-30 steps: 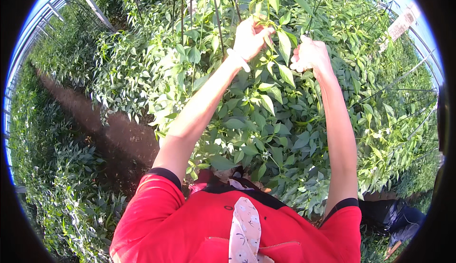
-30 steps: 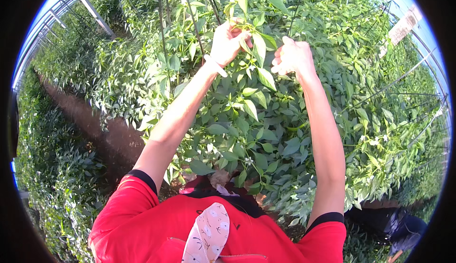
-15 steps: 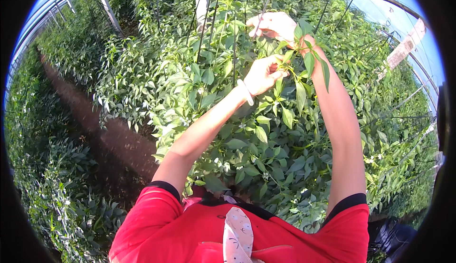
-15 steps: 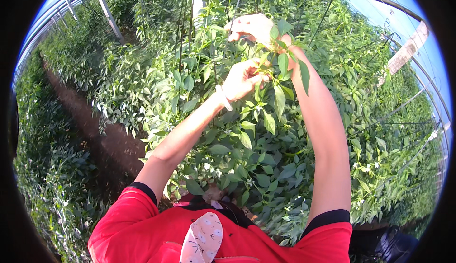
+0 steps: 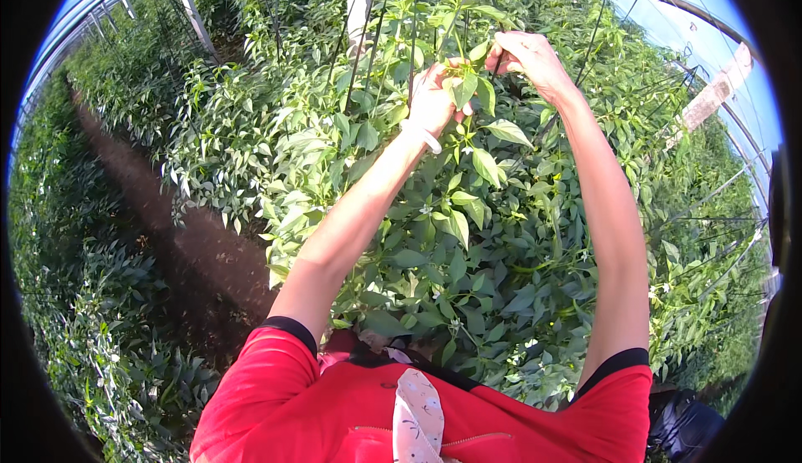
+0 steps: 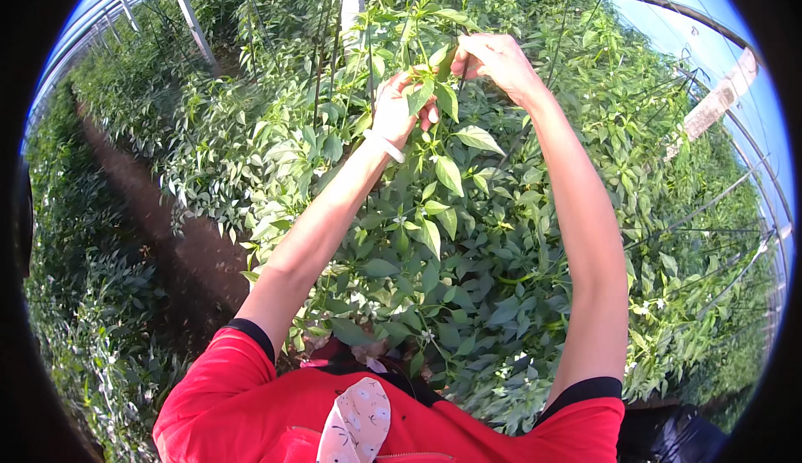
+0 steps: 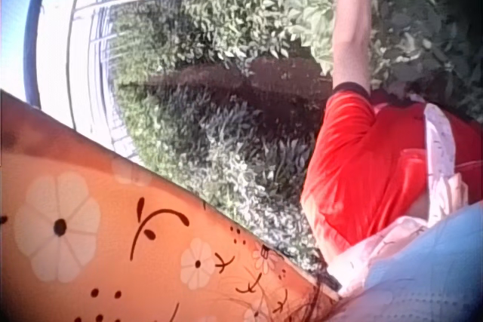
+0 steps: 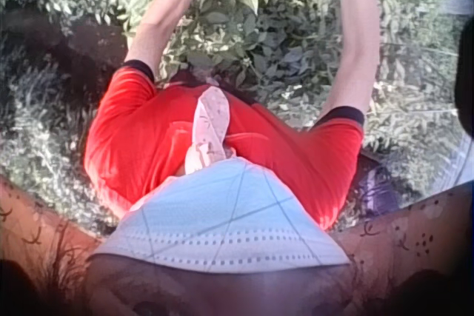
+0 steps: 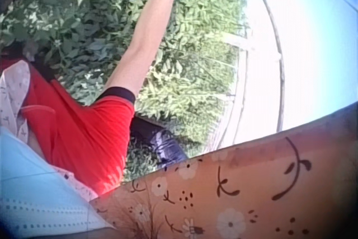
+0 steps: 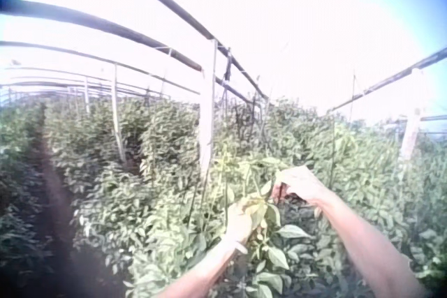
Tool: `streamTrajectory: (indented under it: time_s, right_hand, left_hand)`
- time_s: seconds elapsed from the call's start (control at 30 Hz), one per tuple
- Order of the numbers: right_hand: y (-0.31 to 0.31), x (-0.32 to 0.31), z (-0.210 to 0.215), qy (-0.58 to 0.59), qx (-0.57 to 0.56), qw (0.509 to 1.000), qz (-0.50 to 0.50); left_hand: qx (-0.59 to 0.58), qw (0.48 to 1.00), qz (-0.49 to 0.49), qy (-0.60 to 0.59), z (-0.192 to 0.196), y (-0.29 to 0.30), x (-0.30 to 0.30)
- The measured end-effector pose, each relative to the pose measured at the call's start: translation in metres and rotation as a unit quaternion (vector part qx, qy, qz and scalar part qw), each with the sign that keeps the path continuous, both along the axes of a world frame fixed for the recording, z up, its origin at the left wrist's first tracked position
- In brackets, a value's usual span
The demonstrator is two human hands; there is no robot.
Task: The person trims leaves and small branches from pepper plants in a greenhouse using their hands. They move along the row, reaching into the foliage to remove excess growth and place the cuttings on the ground.
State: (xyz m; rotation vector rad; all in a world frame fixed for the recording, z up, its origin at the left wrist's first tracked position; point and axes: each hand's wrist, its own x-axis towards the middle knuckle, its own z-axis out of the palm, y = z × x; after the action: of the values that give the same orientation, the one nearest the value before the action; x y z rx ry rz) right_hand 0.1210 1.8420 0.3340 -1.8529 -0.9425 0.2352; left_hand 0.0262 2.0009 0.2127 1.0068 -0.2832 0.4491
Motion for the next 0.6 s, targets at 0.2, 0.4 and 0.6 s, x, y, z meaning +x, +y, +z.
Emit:
streamTrajectory:
  time_s: [0.2,0.4,0.6]
  right_hand:
    - [0.007,-0.014,0.031,-0.023,0.032,0.994,0.1]
    - [0.012,-0.018,0.041,-0.045,0.011,0.992,0.114]
    - [0.024,-0.016,0.063,-0.347,-0.166,0.923,0.015]
  left_hand:
    - [0.06,0.998,0.024,0.006,0.014,-0.01,0.008]
    - [-0.095,0.993,-0.062,0.028,0.024,-0.014,-0.001]
    - [0.092,0.994,-0.033,0.046,0.037,-0.011,-0.005]
